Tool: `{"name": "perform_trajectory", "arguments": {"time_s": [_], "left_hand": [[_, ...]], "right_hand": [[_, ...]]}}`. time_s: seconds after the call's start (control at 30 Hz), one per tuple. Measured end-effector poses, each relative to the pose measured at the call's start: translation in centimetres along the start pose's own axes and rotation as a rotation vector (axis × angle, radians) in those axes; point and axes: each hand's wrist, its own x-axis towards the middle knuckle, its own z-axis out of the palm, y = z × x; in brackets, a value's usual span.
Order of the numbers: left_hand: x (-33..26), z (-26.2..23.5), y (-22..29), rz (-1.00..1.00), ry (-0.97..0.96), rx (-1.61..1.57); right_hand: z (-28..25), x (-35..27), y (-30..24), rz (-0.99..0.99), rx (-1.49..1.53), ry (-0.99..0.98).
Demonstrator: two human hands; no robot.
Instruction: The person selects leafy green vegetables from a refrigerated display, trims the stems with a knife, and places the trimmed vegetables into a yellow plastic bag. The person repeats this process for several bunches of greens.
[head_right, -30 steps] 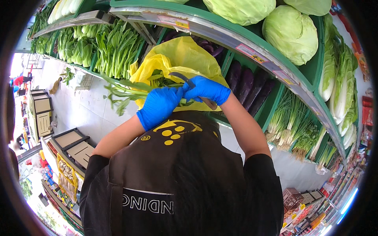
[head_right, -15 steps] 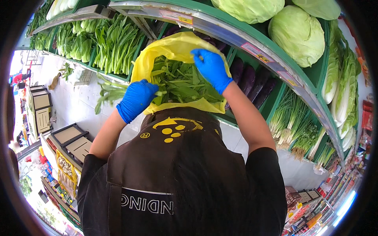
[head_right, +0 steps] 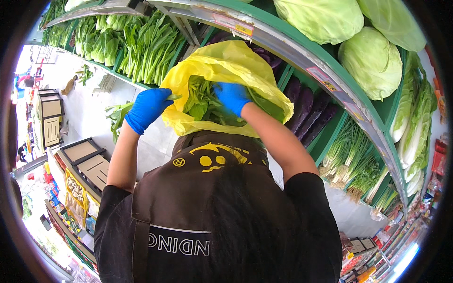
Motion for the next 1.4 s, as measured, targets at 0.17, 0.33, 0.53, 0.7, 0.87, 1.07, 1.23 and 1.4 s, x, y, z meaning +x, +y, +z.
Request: {"name": "perform_trajectory", "arguments": {"time_s": [0.17,0.33,0.53,0.7,0.87,1.07,1.23,1.4], "left_hand": [[-0.6,-0.5,-0.5,0.014,0.050,-0.155],[0.5,-0.7,0.3,-0.057,0.053,-0.275],[1.2,-2.1,0.5,-0.195,0.030,-0.503],[1.2,-2.4,1.6,-0.253,0.117,-0.947],[2.3,-3.6,3.8,-0.239,-0.089,-1.099],[3.4,-3.4,7.2,-0.080,-0.096,-1.411],[3.6,-4.1,7.4,-0.045,0.004,-1.568],[2.9,-5.4,8.6,-0.096,-0.005,-1.380]], "right_hand": [[-3.5,0.7,2.0,0.001,0.145,0.177],[-1.3,-0.8,-6.0,0.161,-0.044,-0.030],[-2.5,-1.6,-3.8,0.190,0.361,-0.335],[-12.8,-6.2,-2.1,0.106,0.475,-0.303],[-15.5,-10.7,-2.3,0.239,0.574,-0.134],[-9.9,-10.5,-5.0,0.214,0.906,0.107],[-7.1,-10.0,-7.5,0.166,0.916,0.103],[-5.3,-10.5,-6.6,0.116,0.844,0.113]]}}
